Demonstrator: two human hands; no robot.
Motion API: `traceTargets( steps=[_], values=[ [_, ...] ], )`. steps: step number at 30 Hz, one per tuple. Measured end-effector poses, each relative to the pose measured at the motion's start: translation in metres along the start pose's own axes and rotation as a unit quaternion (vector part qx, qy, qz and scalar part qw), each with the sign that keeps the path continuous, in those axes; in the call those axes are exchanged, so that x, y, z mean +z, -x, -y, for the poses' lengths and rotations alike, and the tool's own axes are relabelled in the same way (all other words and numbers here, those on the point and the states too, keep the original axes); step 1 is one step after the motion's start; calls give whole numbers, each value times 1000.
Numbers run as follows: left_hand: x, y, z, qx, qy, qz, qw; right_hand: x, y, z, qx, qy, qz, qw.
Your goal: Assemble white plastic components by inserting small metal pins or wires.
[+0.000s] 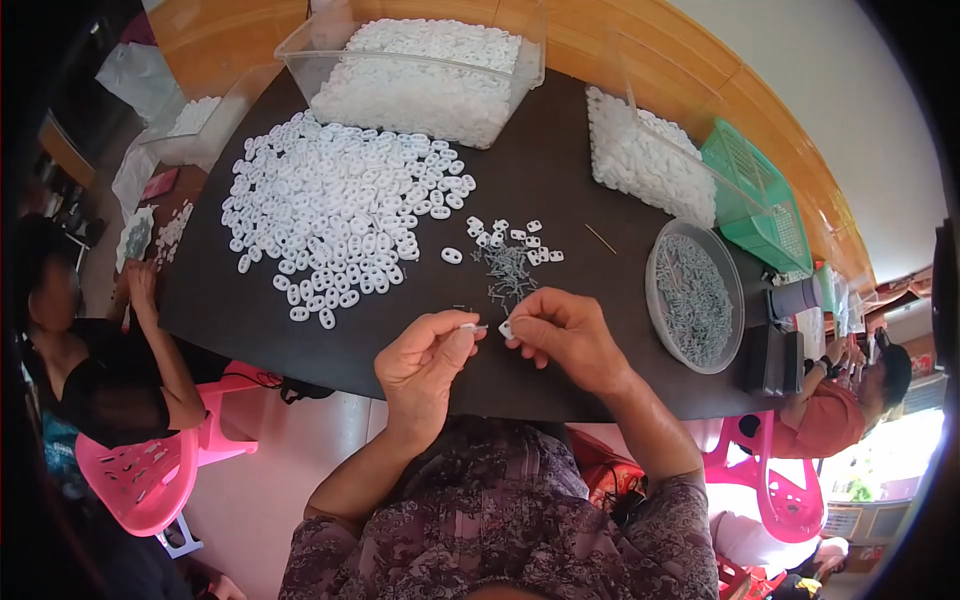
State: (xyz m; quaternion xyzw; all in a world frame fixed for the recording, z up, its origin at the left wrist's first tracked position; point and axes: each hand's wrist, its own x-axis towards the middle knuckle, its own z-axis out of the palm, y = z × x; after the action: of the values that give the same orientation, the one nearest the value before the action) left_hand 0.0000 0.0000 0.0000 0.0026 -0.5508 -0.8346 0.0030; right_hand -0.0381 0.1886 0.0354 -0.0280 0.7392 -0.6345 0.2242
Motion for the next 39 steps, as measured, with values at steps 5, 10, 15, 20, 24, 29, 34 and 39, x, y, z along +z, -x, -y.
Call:
traceTargets(
  steps=[5, 10, 15, 20, 24, 29, 34, 39],
  values=[
    [7, 1, 2, 110, -75, 3, 991, 18, 4, 0, -20, -23, 7, 1000],
    [6, 5, 3, 87, -81, 2, 993, 25, 5, -5, -44, -26, -33, 998],
    [6, 4, -1, 25, -35, 18, 999, 26, 9, -7, -63, -33, -43, 997],
    [-2, 3, 3, -4, 0, 47, 999, 24, 11, -8, -85, -43, -15, 995],
    [-2, 5, 3, -6, 9, 44, 999, 26, 11, -12, -82, -62, -25, 994],
    [-2, 6, 3, -22, 21, 56, 998, 24, 8, -13, -153, -17, -32, 988],
    [-4, 7, 4, -16, 18, 56, 998, 30, 9, -7, -77, -100, -53, 991],
    [-3, 8, 7, -19, 32, 56, 998, 31, 9, -16, -111, -60, -59, 990]
  ],
)
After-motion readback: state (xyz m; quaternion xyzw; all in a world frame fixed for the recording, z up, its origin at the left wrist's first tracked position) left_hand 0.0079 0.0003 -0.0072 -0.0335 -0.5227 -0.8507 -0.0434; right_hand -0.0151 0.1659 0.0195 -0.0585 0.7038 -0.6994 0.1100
